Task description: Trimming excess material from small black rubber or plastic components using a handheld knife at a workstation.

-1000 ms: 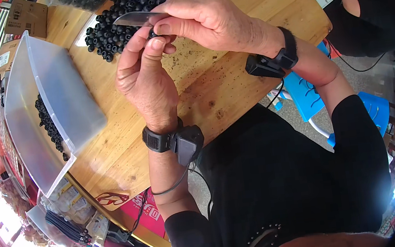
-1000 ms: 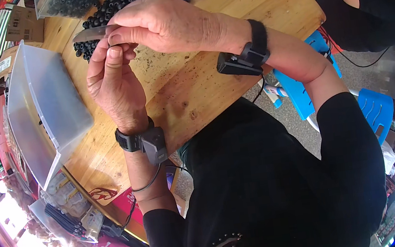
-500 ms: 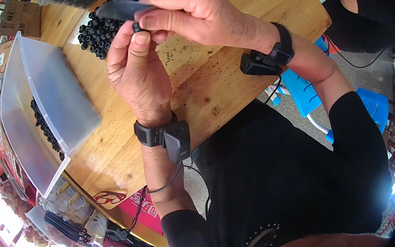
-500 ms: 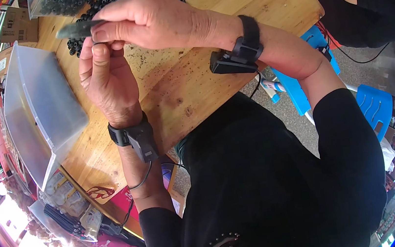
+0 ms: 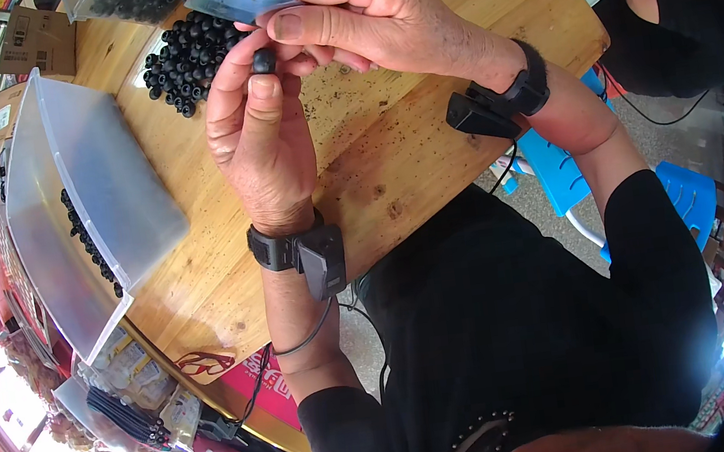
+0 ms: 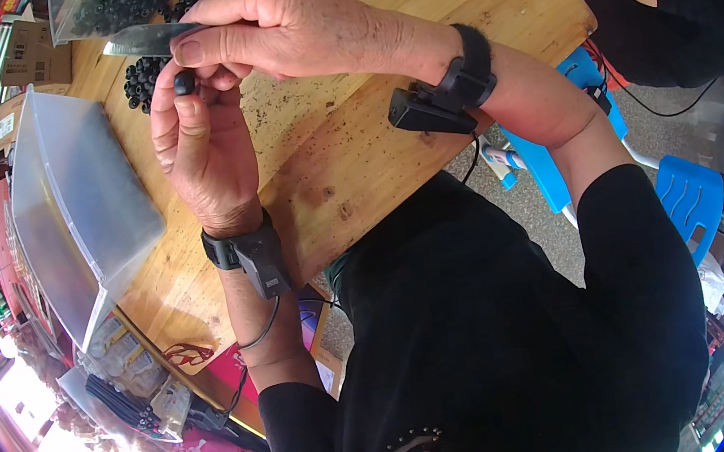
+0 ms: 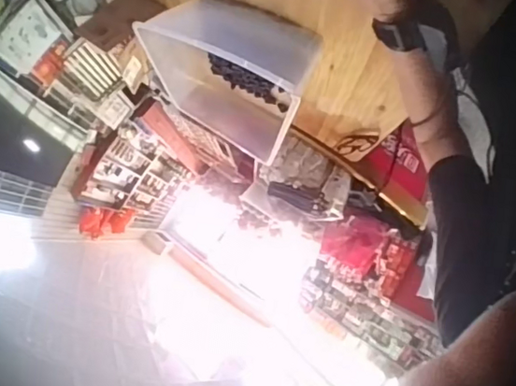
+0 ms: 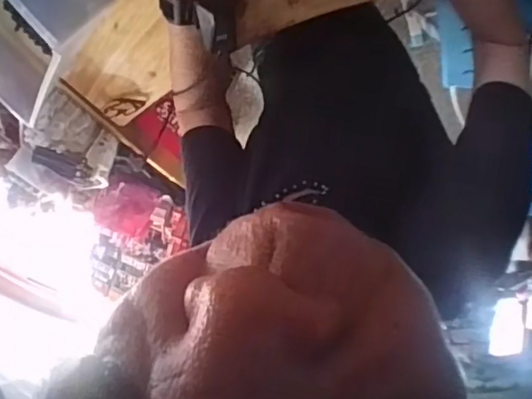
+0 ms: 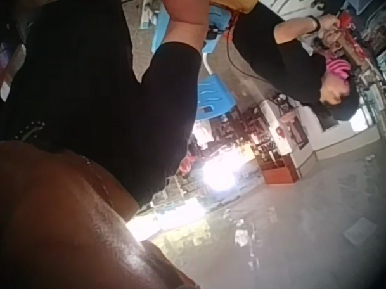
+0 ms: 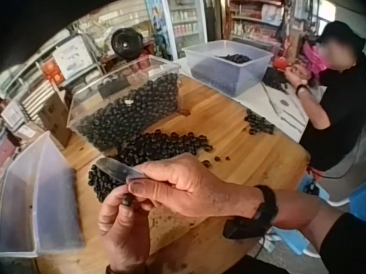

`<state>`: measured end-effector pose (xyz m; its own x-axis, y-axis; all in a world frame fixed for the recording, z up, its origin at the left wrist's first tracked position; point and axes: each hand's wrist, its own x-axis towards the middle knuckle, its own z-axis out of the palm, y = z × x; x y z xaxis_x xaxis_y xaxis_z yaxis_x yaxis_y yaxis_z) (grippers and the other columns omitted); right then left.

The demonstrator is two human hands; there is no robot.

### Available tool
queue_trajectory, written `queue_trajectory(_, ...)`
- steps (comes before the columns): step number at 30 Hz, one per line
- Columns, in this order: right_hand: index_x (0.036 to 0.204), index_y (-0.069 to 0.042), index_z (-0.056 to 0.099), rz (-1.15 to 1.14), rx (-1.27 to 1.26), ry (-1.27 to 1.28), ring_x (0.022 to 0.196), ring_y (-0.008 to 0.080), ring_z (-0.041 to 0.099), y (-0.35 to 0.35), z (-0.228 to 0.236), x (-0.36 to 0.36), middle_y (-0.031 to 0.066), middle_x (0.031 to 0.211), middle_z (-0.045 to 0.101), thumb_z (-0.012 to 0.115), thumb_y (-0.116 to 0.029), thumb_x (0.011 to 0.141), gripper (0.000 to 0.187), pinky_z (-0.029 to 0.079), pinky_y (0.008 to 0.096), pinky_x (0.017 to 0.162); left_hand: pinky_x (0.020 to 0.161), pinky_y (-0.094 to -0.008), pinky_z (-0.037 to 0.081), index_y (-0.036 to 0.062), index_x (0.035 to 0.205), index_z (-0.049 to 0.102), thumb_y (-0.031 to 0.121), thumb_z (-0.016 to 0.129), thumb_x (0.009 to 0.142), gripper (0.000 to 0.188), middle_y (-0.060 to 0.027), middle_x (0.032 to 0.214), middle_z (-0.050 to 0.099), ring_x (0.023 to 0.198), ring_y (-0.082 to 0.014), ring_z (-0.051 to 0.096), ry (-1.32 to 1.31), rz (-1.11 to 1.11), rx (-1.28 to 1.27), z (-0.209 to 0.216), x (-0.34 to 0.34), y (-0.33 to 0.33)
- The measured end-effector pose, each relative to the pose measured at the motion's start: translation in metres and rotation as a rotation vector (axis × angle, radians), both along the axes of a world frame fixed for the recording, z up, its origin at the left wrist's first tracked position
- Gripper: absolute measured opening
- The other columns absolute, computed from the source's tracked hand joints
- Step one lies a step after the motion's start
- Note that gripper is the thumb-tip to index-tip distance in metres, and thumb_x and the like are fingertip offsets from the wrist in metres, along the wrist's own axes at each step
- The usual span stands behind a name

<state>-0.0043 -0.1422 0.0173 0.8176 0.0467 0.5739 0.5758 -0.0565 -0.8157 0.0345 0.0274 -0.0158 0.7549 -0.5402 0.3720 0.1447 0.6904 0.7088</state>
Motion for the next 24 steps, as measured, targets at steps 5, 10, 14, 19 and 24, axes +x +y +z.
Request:
queue_trajectory(5, 0.098, 0.004, 0.066, 0.019, 0.019, 0.031, 0.063, 0.008, 0.058, -0.001, 0.003, -0.002, 0.0051, 0.073, 0.064, 0.058, -0.017, 0.103, 0.022, 0.045, 0.0266, 0.054, 0.097, -0.0382, 0.049, -0.0011, 0.129, 0.059, 0.014, 0.058, 0.1, 0.032, -0.0153, 0.118, 0.068, 0.1, -0.0227, 0.063, 0.027, -0.032, 0.005, 0.0, -0.002, -0.002)
queue_trajectory(10, 0.097, 0.003, 0.066, -0.048, 0.015, -0.019, 0.062, 0.0073, 0.058, -0.003, 0.004, -0.001, 0.0045, 0.071, 0.064, 0.06, -0.018, 0.102, 0.022, 0.045, 0.0265, 0.052, 0.096, -0.0396, 0.05, -0.0013, 0.128, 0.059, 0.013, 0.057, 0.101, 0.031, -0.0142, 0.114, 0.069, 0.099, -0.0225, 0.064, 0.035, -0.016, 0.065, -0.001, -0.001, -0.002)
queue_trajectory(14, 0.098, 0.002, 0.067, -0.135, -0.072, 0.078, 0.055, 0.005, 0.055, -0.014, 0.008, 0.002, 0.0028, 0.066, 0.062, 0.06, -0.02, 0.102, 0.023, 0.041, 0.0251, 0.047, 0.089, -0.0365, 0.053, -0.0028, 0.121, 0.063, 0.008, 0.059, 0.098, 0.026, -0.013, 0.103, 0.07, 0.091, -0.0206, 0.066, -0.054, 0.246, 0.251, 0.01, -0.002, 0.006)
queue_trajectory(19, 0.095, 0.001, 0.066, -0.225, 0.042, 0.314, 0.046, 0.0022, 0.046, -0.026, 0.02, -0.001, -0.0003, 0.063, 0.059, 0.056, -0.024, 0.104, 0.028, 0.035, 0.0221, 0.042, 0.076, -0.0292, 0.057, -0.0031, 0.111, 0.069, -0.002, 0.067, 0.089, 0.021, -0.0142, 0.093, 0.073, 0.079, -0.0181, 0.069, -0.252, 0.667, 0.394, 0.056, -0.009, 0.016)
queue_trajectory(24, 0.09, 0.0, 0.064, -0.215, 0.137, 0.315, 0.043, 0.0024, 0.045, -0.036, 0.022, 0.004, -0.0006, 0.062, 0.057, 0.056, -0.023, 0.104, 0.028, 0.034, 0.0212, 0.04, 0.076, -0.0296, 0.055, -0.0038, 0.115, 0.069, 0.009, 0.071, 0.09, 0.028, -0.012, 0.094, 0.075, 0.077, -0.0183, 0.07, -0.913, 1.311, 1.119, 0.12, 0.008, 0.063)
